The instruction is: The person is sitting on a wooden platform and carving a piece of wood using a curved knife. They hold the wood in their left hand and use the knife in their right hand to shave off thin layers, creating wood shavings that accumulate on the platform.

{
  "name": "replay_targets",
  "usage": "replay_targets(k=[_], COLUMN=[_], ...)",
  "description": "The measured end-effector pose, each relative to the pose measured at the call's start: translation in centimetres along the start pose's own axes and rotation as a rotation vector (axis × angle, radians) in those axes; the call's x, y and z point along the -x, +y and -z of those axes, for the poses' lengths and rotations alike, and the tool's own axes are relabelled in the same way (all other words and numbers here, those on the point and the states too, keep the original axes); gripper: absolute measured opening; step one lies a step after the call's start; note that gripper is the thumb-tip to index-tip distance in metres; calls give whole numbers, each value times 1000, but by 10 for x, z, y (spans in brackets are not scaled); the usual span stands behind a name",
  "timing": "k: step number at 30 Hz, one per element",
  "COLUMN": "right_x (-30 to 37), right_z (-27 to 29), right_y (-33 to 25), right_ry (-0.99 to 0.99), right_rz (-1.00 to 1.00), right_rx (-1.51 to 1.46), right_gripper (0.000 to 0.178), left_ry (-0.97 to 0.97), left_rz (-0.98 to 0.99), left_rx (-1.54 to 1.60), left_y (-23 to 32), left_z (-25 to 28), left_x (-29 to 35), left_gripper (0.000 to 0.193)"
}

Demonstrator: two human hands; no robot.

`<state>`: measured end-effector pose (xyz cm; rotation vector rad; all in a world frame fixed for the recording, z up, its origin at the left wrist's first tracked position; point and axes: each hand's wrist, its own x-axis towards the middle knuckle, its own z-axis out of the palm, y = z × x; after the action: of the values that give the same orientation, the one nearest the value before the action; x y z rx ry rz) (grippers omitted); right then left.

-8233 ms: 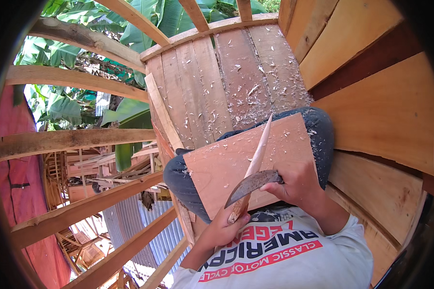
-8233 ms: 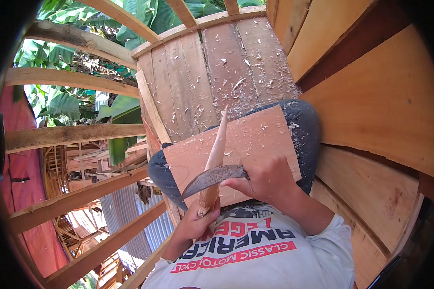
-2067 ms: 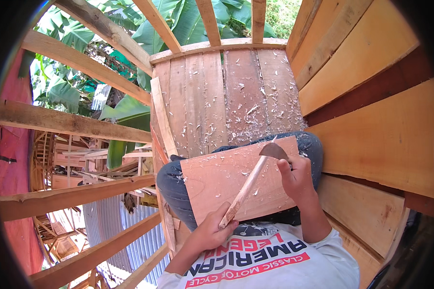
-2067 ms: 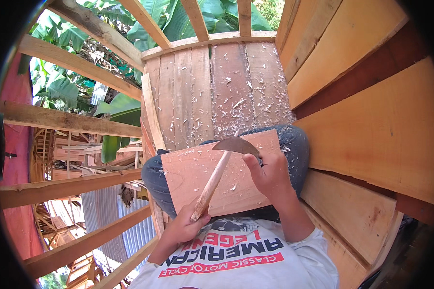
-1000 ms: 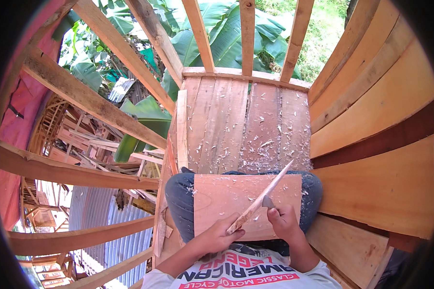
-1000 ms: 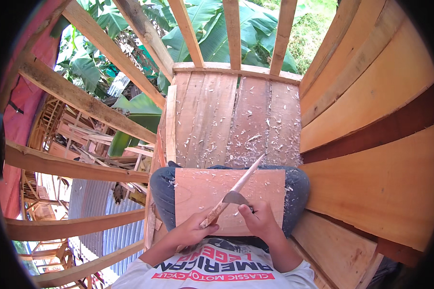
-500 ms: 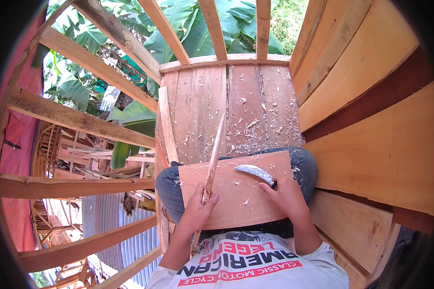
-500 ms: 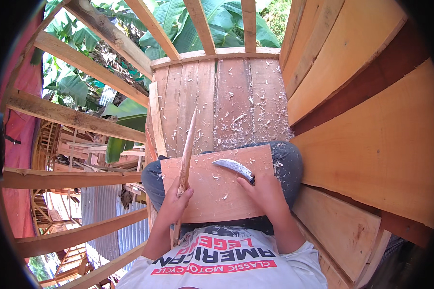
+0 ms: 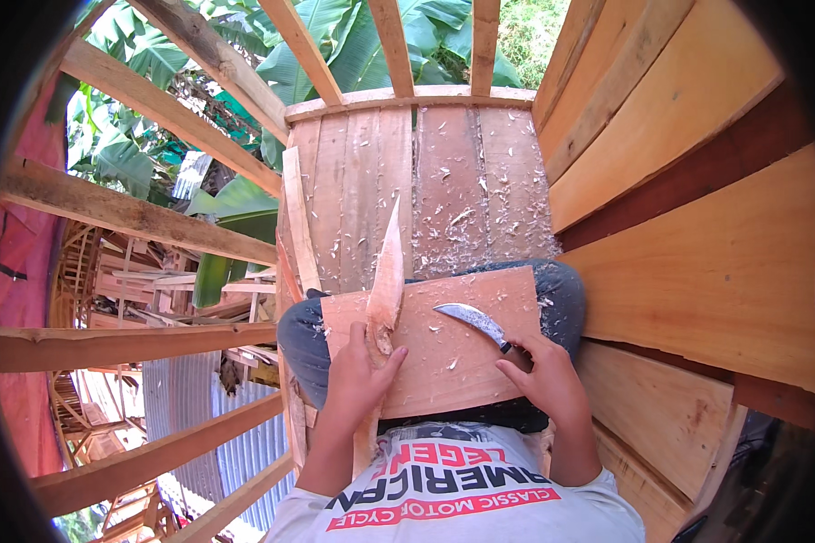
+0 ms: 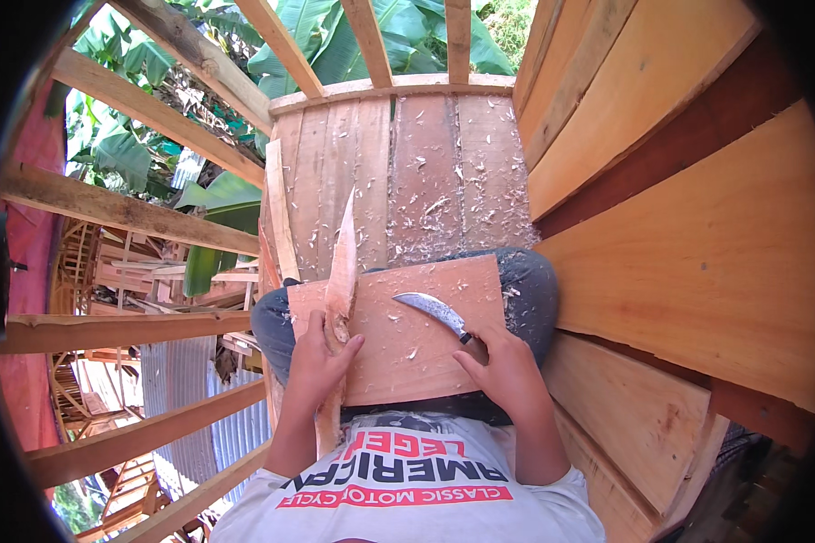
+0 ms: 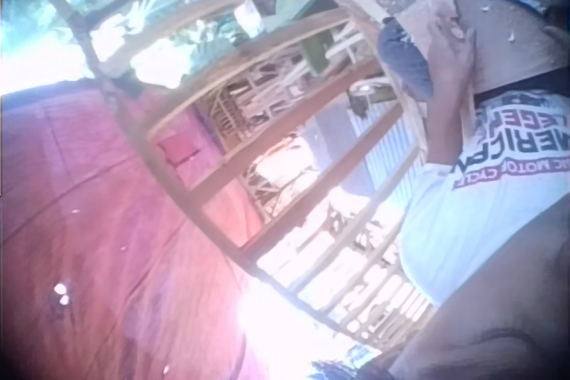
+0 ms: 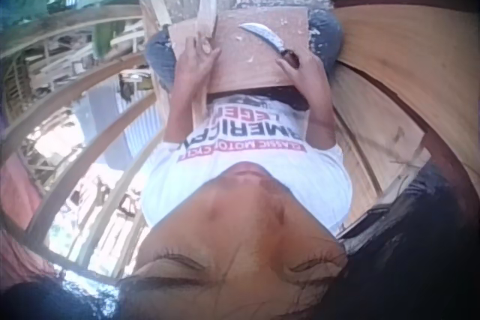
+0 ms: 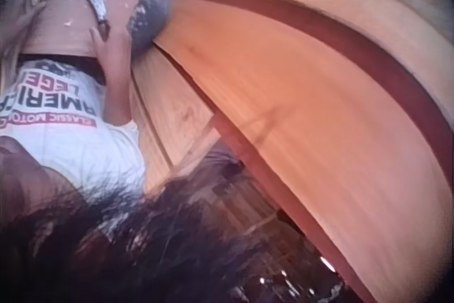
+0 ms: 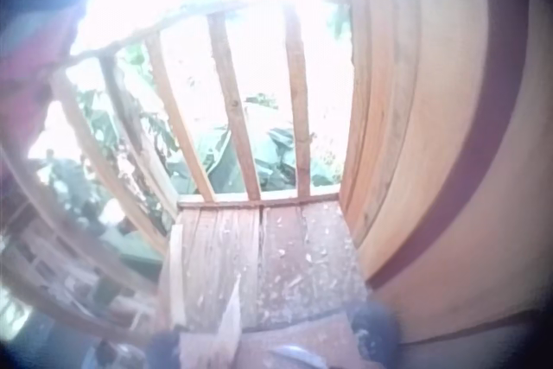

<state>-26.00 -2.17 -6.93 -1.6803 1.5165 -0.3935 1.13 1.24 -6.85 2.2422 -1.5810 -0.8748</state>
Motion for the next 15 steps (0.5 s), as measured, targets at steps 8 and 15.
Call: replay_targets(k=[8, 15], right_x=[30, 39], right_z=[1, -9], right_y=[33, 18], right_ry=[133, 73], right_rz=[-159, -88], right_rx=[-153, 39], right_gripper=[18, 40], left_ry=[2, -32], left_rz=[-93, -71], left_rx=[-120, -77], left_y=[1, -7], left_z=[2, -2], left_x=[-11, -15], left_gripper=[60, 61])
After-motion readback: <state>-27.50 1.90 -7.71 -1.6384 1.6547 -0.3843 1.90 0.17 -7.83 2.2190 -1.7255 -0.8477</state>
